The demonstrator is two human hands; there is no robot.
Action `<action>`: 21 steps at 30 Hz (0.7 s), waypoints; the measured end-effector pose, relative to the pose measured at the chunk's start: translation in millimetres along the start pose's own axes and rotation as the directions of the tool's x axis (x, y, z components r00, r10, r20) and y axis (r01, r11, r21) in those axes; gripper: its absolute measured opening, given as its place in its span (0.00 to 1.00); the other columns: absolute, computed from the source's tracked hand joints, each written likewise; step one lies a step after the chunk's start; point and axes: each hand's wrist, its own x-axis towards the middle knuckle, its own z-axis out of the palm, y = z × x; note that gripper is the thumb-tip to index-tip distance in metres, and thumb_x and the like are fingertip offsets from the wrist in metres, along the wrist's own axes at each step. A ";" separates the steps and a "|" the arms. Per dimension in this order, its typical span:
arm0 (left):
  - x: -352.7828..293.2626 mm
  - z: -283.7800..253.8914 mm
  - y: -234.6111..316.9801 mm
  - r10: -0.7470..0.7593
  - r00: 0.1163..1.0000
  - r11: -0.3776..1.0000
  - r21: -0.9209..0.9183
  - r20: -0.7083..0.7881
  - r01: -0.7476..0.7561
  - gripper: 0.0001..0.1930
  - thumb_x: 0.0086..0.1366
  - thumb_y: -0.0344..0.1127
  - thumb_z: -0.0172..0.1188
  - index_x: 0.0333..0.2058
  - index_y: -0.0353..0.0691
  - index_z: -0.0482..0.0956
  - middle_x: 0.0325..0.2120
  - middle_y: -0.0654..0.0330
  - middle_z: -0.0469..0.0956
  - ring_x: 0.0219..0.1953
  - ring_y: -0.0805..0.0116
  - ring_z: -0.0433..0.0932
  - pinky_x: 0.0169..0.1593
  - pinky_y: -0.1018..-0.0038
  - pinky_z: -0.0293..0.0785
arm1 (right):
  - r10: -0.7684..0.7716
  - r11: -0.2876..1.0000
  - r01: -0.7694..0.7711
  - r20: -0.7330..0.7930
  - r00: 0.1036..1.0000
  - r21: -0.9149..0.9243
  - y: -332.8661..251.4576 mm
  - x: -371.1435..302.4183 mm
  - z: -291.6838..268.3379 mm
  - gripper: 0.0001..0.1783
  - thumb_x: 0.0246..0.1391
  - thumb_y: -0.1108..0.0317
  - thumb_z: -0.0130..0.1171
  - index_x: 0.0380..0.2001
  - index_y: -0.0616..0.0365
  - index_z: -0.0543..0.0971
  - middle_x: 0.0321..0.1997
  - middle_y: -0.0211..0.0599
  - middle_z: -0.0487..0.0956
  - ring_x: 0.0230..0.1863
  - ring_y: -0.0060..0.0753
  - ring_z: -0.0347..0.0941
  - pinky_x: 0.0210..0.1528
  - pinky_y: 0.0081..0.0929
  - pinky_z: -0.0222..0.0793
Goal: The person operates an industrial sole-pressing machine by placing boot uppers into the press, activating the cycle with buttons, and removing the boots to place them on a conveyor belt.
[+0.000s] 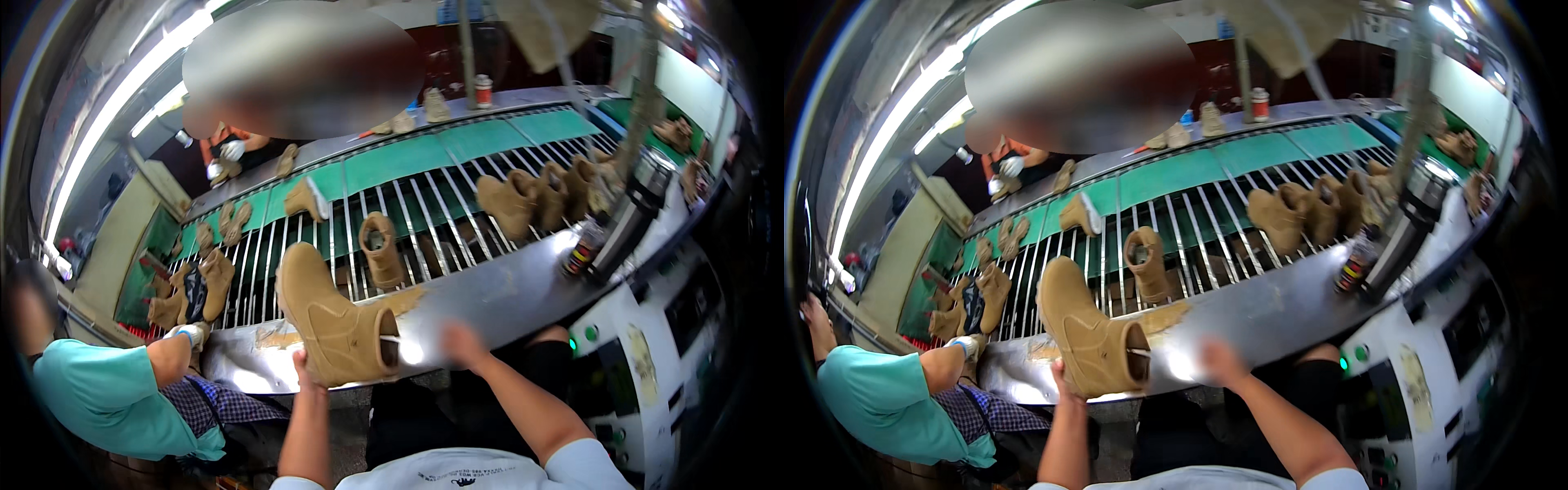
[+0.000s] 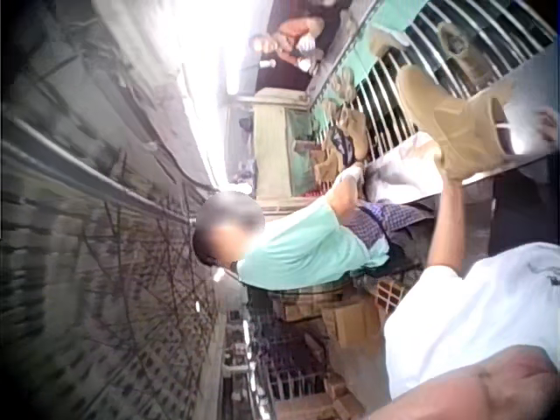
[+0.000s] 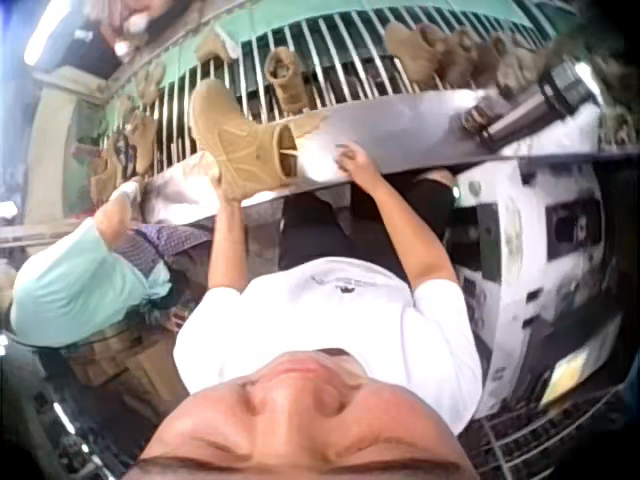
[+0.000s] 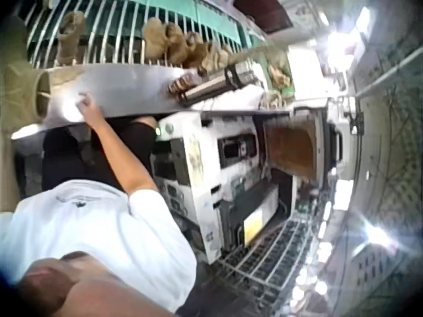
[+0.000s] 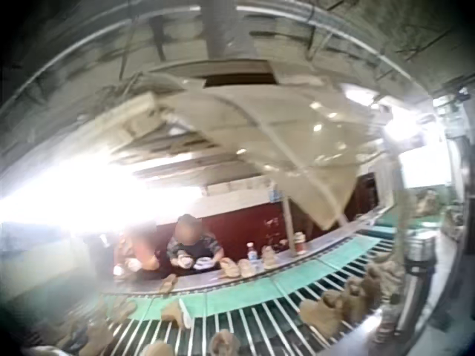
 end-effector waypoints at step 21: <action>-116.5 276.1 -165.1 -0.474 0.300 0.874 0.483 0.828 0.047 0.27 0.54 0.22 0.63 0.54 0.32 0.70 0.55 0.48 0.70 0.57 0.59 0.70 0.58 0.64 0.67 | 0.142 0.596 0.317 -0.485 0.863 0.738 -22.4 -289.7 -125.5 0.14 0.60 0.61 0.51 0.43 0.57 0.75 0.41 0.32 0.77 0.40 0.25 0.72 0.41 0.27 0.69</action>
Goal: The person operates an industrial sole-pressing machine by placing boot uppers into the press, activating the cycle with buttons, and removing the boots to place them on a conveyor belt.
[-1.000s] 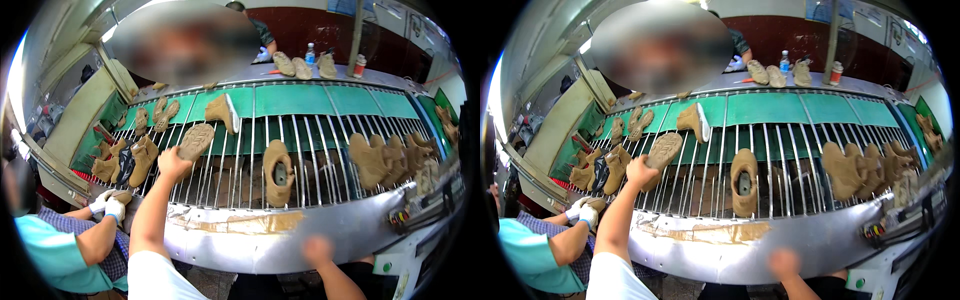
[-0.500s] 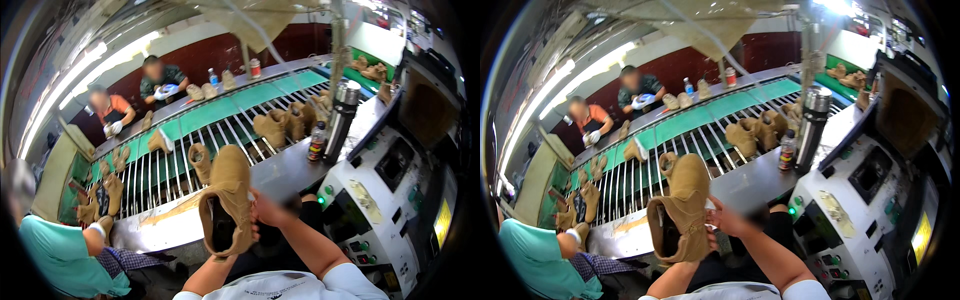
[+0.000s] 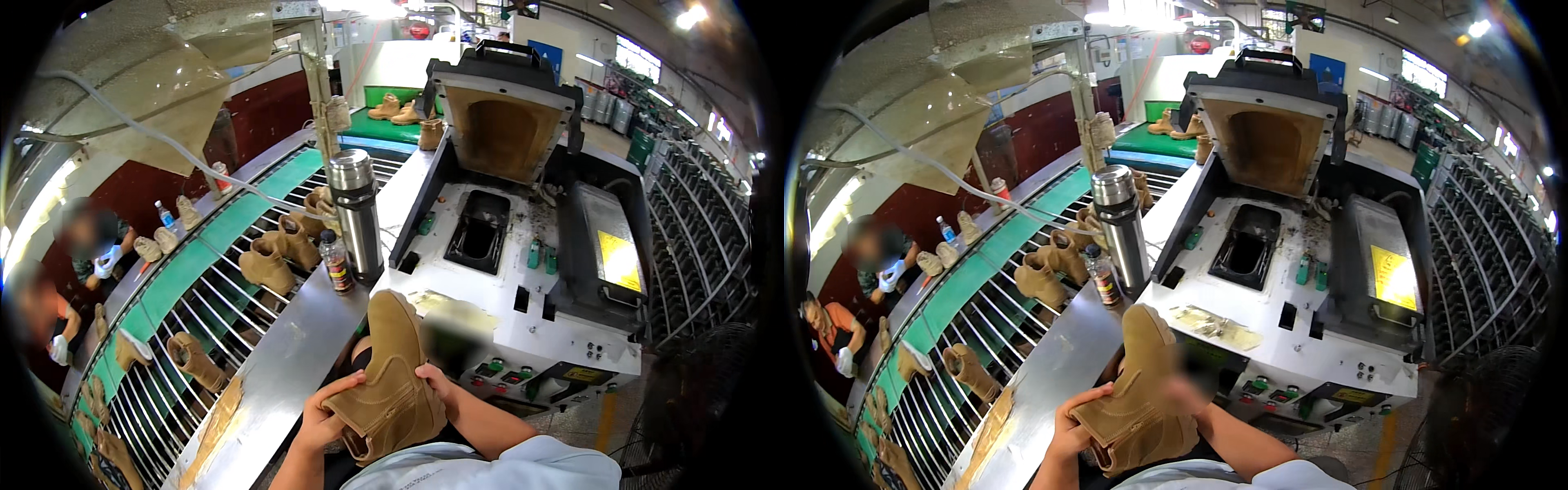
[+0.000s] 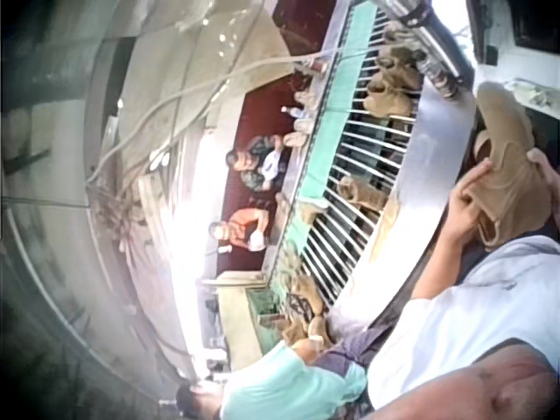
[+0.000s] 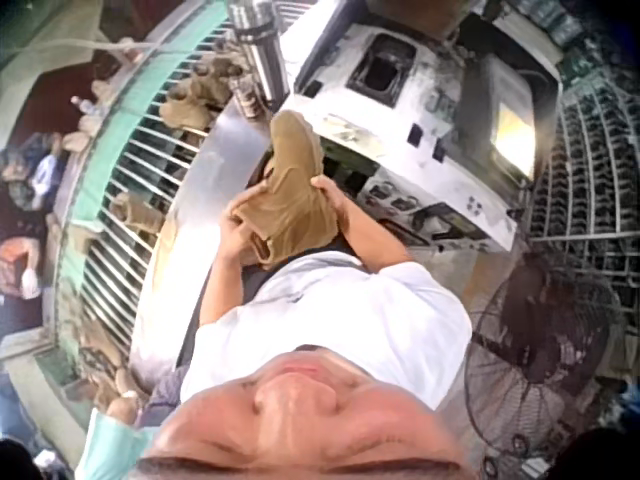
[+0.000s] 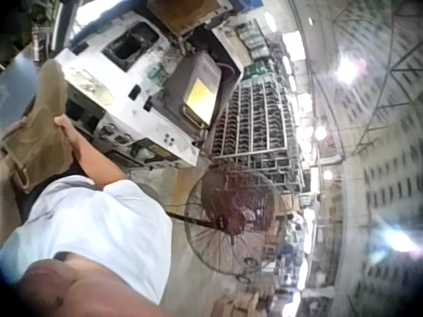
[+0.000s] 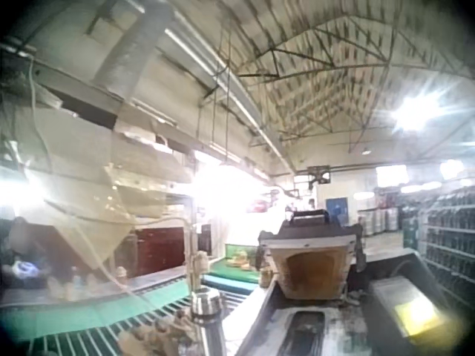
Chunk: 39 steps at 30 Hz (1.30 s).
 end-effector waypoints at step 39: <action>24.6 -193.1 -157.7 0.003 0.757 0.870 0.374 -0.653 0.320 0.14 0.64 0.31 0.54 0.21 0.29 0.76 0.12 0.62 0.72 0.16 0.77 0.70 0.22 0.80 0.64 | -0.771 0.179 -0.765 -0.571 0.282 -0.619 -432.5 136.6 -43.1 0.67 0.23 0.47 0.70 0.67 0.60 0.50 0.62 0.56 0.67 0.61 0.50 0.66 0.60 0.34 0.63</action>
